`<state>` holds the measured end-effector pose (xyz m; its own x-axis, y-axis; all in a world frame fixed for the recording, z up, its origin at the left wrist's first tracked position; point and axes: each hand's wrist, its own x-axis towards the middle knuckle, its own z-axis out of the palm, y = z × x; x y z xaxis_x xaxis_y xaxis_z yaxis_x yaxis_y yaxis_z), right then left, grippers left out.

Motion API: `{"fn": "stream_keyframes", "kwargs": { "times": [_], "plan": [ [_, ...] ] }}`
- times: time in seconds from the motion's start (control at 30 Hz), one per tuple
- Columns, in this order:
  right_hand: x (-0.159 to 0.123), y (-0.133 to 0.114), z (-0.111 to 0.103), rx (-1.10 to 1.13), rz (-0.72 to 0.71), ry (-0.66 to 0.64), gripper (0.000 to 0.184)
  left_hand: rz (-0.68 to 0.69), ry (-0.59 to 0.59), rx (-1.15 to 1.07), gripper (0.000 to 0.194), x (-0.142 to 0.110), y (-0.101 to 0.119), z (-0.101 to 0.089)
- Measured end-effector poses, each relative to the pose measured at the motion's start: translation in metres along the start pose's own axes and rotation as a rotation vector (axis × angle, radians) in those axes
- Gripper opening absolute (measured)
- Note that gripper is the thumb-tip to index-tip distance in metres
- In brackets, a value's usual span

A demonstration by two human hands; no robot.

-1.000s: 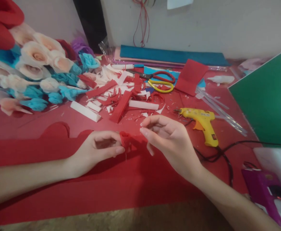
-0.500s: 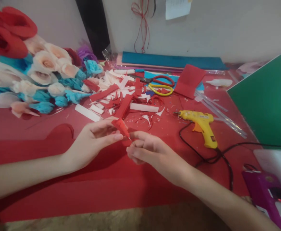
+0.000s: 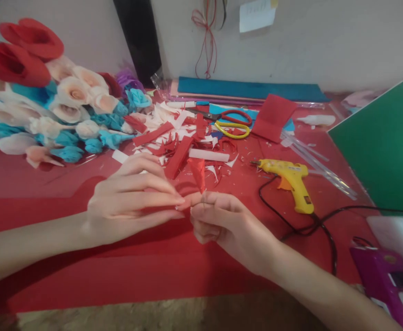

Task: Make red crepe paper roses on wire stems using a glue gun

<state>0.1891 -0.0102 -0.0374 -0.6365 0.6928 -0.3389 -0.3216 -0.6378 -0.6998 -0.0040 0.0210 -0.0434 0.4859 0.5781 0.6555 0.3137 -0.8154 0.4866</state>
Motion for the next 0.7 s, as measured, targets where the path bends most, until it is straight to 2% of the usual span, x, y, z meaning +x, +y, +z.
{"fn": "stream_keyframes", "kwargs": {
  "times": [0.17, 0.3, 0.43, 0.53, 0.7],
  "plan": [
    [-0.002, -0.002, 0.001, -0.044, 0.003, 0.039, 0.010, -0.046, 0.022, -0.067, 0.003, 0.002, 0.001, 0.000],
    [-0.001, -0.002, 0.001, -0.091, 0.000, 0.073, 0.011, -0.208, -0.030, -0.211, 0.006, 0.002, 0.003, 0.000],
    [0.001, -0.001, -0.001, -0.152, -0.053, 0.104, 0.008, -0.375, 0.037, -0.336, 0.007, 0.001, 0.004, -0.001],
    [0.002, -0.002, 0.000, -0.205, -0.072, 0.134, 0.007, -0.364, 0.046, -0.375, 0.006, 0.000, 0.007, -0.001],
    [-0.001, 0.000, 0.000, -0.273, -0.081, 0.172, 0.017, -0.334, -0.049, -0.416, 0.013, -0.002, 0.011, 0.001]
  ]
}}
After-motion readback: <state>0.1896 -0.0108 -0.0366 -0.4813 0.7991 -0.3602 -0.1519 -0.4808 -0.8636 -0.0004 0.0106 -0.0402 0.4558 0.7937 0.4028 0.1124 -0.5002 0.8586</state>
